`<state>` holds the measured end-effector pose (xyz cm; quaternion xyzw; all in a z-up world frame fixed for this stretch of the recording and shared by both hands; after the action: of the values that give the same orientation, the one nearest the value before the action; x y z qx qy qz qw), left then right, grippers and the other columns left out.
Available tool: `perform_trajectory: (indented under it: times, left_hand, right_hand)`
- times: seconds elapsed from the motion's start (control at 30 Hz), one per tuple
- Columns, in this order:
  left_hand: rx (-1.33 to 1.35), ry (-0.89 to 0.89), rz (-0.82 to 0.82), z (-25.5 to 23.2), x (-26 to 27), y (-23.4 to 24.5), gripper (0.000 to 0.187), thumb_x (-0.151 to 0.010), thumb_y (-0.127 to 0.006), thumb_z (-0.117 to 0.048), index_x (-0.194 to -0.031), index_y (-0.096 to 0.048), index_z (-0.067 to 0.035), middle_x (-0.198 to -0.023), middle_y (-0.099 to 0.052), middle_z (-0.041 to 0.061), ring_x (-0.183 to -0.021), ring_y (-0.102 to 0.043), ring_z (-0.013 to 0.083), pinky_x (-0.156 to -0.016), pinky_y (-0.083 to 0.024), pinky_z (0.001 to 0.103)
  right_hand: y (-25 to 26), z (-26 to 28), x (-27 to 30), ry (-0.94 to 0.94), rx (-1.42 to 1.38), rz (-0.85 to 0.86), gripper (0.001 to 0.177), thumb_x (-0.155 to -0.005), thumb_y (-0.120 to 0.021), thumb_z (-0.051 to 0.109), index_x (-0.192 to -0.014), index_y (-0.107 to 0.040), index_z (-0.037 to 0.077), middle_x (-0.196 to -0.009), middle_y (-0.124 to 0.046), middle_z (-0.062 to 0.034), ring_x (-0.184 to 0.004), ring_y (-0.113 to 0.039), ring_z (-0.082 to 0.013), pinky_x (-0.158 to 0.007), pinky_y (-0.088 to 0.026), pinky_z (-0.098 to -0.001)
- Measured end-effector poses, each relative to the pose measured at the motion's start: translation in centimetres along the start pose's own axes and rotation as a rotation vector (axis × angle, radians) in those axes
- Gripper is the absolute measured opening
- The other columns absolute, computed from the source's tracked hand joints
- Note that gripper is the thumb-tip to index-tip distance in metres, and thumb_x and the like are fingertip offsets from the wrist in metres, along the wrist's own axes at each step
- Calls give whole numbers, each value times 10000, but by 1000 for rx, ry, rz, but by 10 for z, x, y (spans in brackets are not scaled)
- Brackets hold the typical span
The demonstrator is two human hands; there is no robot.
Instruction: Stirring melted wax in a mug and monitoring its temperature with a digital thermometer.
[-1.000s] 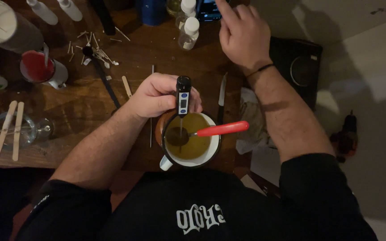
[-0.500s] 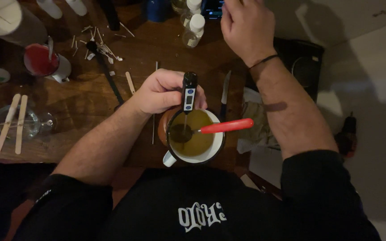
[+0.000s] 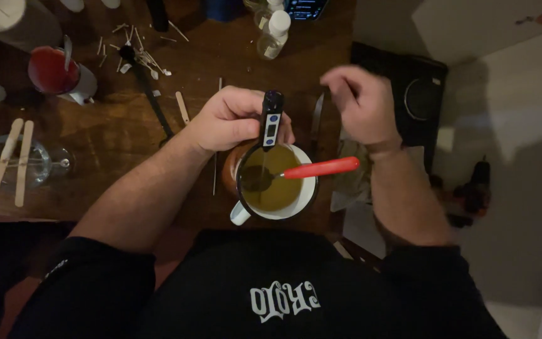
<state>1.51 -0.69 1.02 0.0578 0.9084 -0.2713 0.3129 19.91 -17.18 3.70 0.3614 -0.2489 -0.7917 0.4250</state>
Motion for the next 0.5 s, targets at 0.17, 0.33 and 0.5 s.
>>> perform_trajectory:
  times: [0.17,0.33,0.5]
  left_hand:
    - [16,-95,-8,4,0,0,368,-990,-685,-224,-1086,-684,131,-922,-710,225,-883,-732,274,-734,-572,327]
    - [9,-122,4,2,-1,0,326,-991,-680,-203,-1064,-673,115,-929,-705,251,-897,-735,324,-747,-575,361]
    - [65,-122,-12,6,1,-1,342,-986,-677,-177,-1085,-652,149,-907,-691,265,-886,-734,344,-740,-584,367]
  right_hand:
    - [16,33,50,-101,-563,47,485,-1061,-447,377,-917,-693,-15,-604,-587,-62,-549,-530,-114,-518,-414,-248]
    - [30,86,67,71,-471,152,433,-791,-870,287,-1020,-705,-40,-701,-651,-99,-518,-480,-172,-500,-427,-275]
    - [30,142,54,157,-446,233,322,-923,-715,274,-1028,-707,-30,-708,-668,-92,-520,-568,-217,-518,-473,-313]
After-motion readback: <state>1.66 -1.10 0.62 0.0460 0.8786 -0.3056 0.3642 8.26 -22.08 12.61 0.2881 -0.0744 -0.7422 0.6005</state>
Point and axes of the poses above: each hand's wrist, its own x-axis away from the middle knuckle, its own y-axis out of the back of the hand, z = x × y, the point moved 2 cm from there along -x, towards the middle knuckle
